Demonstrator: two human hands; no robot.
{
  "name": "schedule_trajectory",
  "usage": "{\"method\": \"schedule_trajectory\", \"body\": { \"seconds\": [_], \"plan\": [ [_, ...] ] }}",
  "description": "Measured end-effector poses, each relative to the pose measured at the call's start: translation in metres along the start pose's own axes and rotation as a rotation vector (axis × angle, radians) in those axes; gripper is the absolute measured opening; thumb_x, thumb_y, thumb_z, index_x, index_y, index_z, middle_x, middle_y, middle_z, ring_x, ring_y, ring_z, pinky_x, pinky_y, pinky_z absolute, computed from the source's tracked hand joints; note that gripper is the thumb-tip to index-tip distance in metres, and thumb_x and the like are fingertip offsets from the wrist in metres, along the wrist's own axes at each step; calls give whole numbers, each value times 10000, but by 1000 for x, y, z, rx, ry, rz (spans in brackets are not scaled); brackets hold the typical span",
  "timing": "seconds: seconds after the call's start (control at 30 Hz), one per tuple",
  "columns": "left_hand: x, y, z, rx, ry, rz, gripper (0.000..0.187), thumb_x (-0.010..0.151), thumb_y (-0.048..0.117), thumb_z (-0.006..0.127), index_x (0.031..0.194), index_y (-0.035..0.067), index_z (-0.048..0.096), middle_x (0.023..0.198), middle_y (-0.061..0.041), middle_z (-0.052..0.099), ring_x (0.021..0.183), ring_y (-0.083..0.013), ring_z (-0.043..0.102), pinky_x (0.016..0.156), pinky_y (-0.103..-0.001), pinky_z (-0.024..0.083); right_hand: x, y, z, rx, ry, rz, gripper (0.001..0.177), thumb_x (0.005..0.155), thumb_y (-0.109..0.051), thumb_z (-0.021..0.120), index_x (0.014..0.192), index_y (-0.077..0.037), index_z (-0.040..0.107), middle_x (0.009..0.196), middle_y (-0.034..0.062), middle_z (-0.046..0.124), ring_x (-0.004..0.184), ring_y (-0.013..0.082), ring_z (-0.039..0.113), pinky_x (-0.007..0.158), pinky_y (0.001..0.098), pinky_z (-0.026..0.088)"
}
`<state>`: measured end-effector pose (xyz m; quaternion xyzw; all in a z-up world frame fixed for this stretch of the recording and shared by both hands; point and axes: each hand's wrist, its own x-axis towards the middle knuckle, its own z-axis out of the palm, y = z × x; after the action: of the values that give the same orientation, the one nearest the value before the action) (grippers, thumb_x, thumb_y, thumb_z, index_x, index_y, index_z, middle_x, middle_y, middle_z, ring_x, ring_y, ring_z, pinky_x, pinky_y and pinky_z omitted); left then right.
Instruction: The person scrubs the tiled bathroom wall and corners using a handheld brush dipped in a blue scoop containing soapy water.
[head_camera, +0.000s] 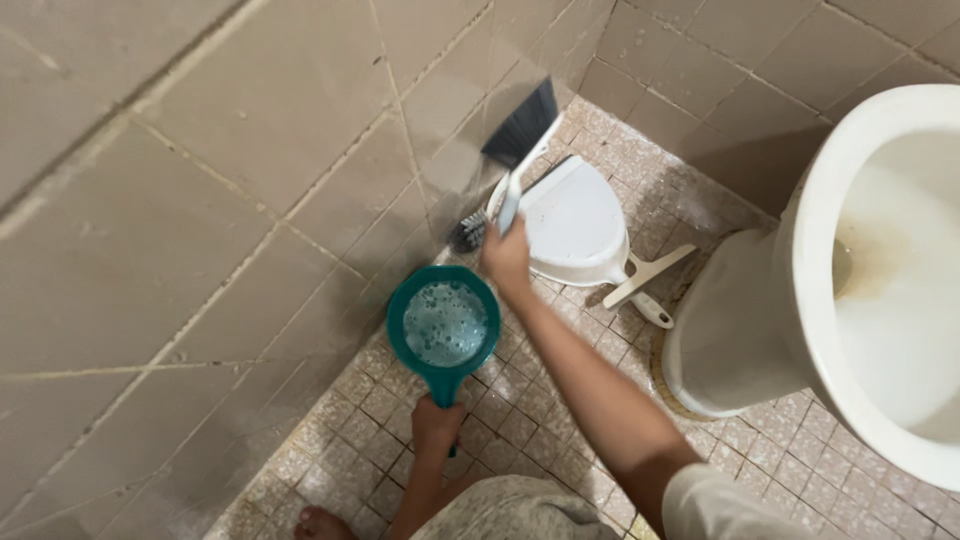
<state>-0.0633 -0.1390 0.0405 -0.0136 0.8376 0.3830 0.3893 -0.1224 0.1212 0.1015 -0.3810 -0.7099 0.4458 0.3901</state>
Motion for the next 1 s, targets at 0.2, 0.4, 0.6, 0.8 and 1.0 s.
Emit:
{"method": "schedule_trajectory", "body": {
  "seconds": [0.2, 0.4, 0.6, 0.8, 1.0],
  "plan": [
    [-1, 19, 5, 44, -18, -41, 202, 823, 199, 713, 805, 0, 683, 719, -169, 721, 564, -294, 683, 501, -442, 483, -139, -36, -15, -199, -458, 328, 643, 1015, -212, 512, 1551, 8, 235, 1186, 319, 648, 1033, 428, 698, 878, 486, 565],
    [2, 13, 15, 130, 154, 148, 178, 756, 166, 758, 825, 11, 703, 736, -180, 696, 648, -285, 664, 557, -413, 489, 48, -23, -12, -190, -30, 165, 456, 970, -237, 562, 1324, 40, 483, 957, 304, 713, 873, 446, 716, 794, 518, 563],
    [-10, 44, 24, 42, -31, -102, 188, 862, 167, 666, 957, 5, 682, 891, -229, 767, 742, -385, 758, 636, -513, 569, -65, -34, -30, -265, -386, 202, 712, 997, -212, 491, 1539, 76, 130, 763, 262, 698, 615, 398, 692, 556, 521, 561],
    [-13, 69, 25, 189, 13, -14, 304, 901, 300, 700, 950, 1, 715, 1000, -193, 741, 863, -350, 718, 750, -482, 557, -112, -49, -35, -376, -507, 154, 709, 972, -262, 545, 1500, 88, 227, 833, 289, 705, 679, 438, 706, 597, 523, 568],
    [-8, 71, 45, 256, 98, 69, 247, 825, 194, 699, 949, -19, 713, 989, -244, 741, 904, -406, 710, 791, -497, 566, 88, 11, -31, -450, -269, 244, 834, 910, -253, 627, 1516, 94, 170, 1019, 332, 695, 937, 457, 710, 815, 534, 565]
  ]
}}
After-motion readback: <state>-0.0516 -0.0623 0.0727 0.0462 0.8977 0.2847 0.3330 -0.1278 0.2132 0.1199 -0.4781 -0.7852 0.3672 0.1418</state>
